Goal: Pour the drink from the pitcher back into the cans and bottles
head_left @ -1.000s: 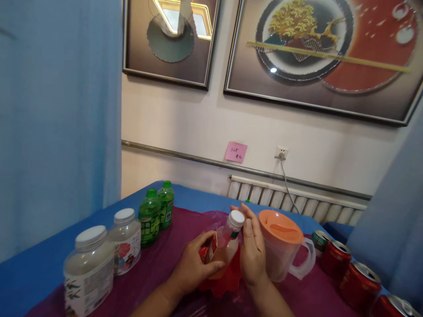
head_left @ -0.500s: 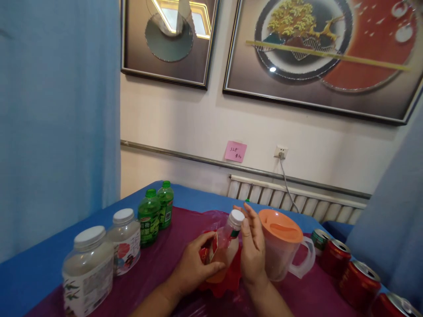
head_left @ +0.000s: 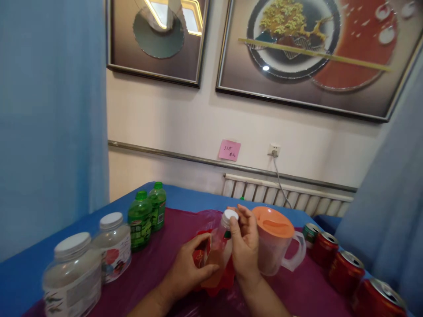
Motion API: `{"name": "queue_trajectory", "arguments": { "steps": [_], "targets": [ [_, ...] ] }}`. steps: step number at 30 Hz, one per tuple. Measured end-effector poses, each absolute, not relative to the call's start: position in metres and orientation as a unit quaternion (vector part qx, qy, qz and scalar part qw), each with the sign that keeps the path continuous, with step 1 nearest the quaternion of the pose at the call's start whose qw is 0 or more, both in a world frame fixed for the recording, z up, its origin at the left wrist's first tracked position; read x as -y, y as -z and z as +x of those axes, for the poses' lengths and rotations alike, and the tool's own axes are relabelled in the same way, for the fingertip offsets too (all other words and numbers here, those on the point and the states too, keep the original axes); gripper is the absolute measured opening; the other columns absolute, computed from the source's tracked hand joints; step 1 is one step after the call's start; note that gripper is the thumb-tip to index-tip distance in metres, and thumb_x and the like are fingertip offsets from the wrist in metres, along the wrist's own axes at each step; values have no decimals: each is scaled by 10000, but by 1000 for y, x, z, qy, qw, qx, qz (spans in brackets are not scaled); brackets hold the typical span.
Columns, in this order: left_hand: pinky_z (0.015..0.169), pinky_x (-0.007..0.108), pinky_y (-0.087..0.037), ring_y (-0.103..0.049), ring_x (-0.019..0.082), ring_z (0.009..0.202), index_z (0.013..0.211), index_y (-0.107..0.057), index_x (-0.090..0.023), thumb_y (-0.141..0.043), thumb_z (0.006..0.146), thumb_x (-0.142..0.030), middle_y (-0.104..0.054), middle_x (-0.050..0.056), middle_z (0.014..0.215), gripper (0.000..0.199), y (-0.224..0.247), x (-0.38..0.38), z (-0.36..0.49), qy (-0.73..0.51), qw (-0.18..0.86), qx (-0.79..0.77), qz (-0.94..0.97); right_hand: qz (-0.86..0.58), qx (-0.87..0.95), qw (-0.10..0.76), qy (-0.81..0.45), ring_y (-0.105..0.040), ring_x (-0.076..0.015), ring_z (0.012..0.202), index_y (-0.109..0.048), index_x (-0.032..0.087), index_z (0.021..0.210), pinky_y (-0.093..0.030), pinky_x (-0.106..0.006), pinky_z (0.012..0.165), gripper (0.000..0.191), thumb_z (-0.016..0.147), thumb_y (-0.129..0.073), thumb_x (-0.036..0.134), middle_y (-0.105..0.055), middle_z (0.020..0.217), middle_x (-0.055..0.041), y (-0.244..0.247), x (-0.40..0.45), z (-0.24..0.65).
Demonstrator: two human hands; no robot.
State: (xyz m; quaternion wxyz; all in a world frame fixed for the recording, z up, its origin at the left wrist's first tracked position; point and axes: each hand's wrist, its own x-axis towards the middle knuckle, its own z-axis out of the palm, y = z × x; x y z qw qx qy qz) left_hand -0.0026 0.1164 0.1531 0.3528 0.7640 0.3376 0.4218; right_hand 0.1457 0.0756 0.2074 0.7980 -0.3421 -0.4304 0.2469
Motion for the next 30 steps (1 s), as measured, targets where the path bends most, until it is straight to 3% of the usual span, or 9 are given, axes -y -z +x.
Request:
{"name": "queue_trajectory", "arguments": {
  "steps": [3,5,13,17,19,23,26,30],
  "targets": [
    [1003,418,-528,-679,303,1100,1235,-641,-191,-819,620,-419,-719,112,1220,680,-155,-121,-4,-433,357,-322,762,-371,451,771,-253,-631,-211,1070,-471,196,1296,-481,-376,952,509,865,-654,395,-652,1196,-102,-212,-73,140],
    [1006,423,-528,-677,312,1105,1235,-642,-199,-818,628,-472,-711,112,1239,689,-158,-122,-4,-449,358,-314,756,-411,476,738,-246,-630,-212,1036,-502,192,1279,-483,-369,932,468,872,-639,376,-667,1149,-86,-215,-70,135],
    [990,470,-537,-671,360,1111,1221,-655,-229,-808,575,-629,-728,114,1206,775,-168,-116,-1,-435,382,-322,749,-542,538,629,-146,-604,-197,746,-647,210,944,-487,-307,675,207,772,-711,306,-689,835,-23,-235,-42,148],
    [1008,498,-514,-653,379,1147,1233,-652,-245,-759,479,-799,-714,126,1239,942,-164,-114,3,-382,455,-263,760,-491,522,669,-198,-613,-177,697,-650,211,856,-509,-283,633,195,732,-761,313,-683,766,2,-234,-15,166],
    [1002,476,-514,-650,368,1154,1244,-649,-242,-702,500,-852,-709,137,1248,964,-160,-117,4,-357,497,-228,757,-453,499,698,-242,-641,-186,733,-659,210,895,-532,-298,662,233,728,-776,322,-703,806,-4,-231,6,180],
    [876,402,-571,-713,277,947,1202,-668,-244,-663,682,-746,-762,121,1098,723,-155,-126,6,-320,504,-228,769,-468,460,713,-247,-675,-222,843,-694,206,1026,-549,-338,742,346,729,-804,345,-746,954,-49,-229,53,226],
    [808,358,-585,-708,236,847,1156,-684,-235,-692,715,-621,-776,93,992,586,-154,-127,8,-325,482,-249,775,-526,431,702,-211,-684,-253,908,-705,196,1062,-549,-371,789,407,723,-821,389,-747,1048,-88,-230,79,271],
    [793,348,-591,-699,221,814,1104,-699,-239,-675,720,-545,-775,65,933,491,-155,-117,14,-357,447,-287,768,-608,403,674,-119,-686,-261,848,-709,180,1023,-544,-366,740,461,681,-823,468,-755,985,-90,-231,85,327]
  ]
}}
